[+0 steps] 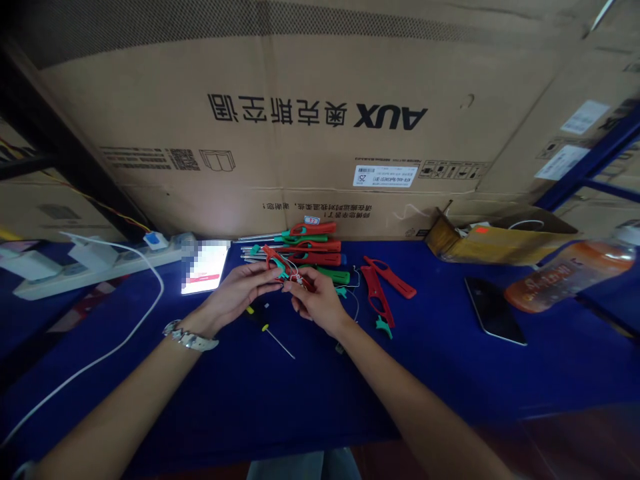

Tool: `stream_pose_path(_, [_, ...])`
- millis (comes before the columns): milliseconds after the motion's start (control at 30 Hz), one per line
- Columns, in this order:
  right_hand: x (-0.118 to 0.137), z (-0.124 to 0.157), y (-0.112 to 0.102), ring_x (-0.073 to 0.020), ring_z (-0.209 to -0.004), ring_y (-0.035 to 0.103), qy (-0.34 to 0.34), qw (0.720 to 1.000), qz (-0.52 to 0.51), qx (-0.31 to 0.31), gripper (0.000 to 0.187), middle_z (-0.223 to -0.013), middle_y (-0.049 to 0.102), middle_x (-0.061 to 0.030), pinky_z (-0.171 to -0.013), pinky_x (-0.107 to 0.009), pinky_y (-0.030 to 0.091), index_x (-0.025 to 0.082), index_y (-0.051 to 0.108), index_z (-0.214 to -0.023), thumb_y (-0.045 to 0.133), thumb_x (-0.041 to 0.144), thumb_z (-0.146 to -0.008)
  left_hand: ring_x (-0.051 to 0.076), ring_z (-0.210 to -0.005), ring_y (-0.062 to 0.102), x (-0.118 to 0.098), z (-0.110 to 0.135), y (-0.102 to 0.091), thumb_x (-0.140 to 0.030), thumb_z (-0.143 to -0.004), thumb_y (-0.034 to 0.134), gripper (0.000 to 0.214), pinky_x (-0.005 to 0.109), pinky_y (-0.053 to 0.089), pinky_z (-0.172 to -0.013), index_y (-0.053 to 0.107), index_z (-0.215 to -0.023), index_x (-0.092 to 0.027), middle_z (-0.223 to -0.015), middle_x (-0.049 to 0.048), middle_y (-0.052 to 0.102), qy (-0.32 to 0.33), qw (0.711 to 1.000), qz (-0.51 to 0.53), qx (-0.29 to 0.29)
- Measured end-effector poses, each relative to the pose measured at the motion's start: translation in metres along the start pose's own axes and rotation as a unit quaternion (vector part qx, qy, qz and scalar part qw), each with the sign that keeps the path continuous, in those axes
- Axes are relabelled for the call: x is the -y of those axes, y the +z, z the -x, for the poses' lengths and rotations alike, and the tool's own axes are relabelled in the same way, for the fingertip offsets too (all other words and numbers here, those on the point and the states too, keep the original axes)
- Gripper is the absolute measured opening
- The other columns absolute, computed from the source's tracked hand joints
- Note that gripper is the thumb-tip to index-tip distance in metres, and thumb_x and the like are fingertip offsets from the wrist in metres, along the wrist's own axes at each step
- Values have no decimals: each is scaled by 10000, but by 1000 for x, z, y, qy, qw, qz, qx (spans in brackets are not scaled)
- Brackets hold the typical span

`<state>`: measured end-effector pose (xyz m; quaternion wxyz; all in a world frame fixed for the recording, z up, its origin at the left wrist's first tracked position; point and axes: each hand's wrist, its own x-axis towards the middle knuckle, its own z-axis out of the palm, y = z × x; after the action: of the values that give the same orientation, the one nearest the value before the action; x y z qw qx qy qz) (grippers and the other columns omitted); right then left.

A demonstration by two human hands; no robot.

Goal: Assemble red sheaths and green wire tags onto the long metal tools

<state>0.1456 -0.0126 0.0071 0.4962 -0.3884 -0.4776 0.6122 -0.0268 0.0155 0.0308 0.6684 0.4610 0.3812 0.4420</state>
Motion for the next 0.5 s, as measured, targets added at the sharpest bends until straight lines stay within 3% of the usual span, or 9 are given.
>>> stream_pose_path(300, [1,1,0,-53,-380,440,-9,1000,22,10,424,-580,585,66,-292,-140,256,194,586,-941,798,481,-711,135,-782,678,-5,1,0,-332,-635,882,276,268,543,-803,784,-814,-146,-862,53,760,-5,999,-47,-2])
stream_pose_path(500, [1,0,-1,-46,-375,410,-23,999,31,5,436,-615,608,48,-300,-158,268,186,603,-939,799,494,-700,121,-754,672,-4,0,1,-324,-604,897,278,264,536,-828,781,-778,-141,-794,36,747,-17,999,-32,1])
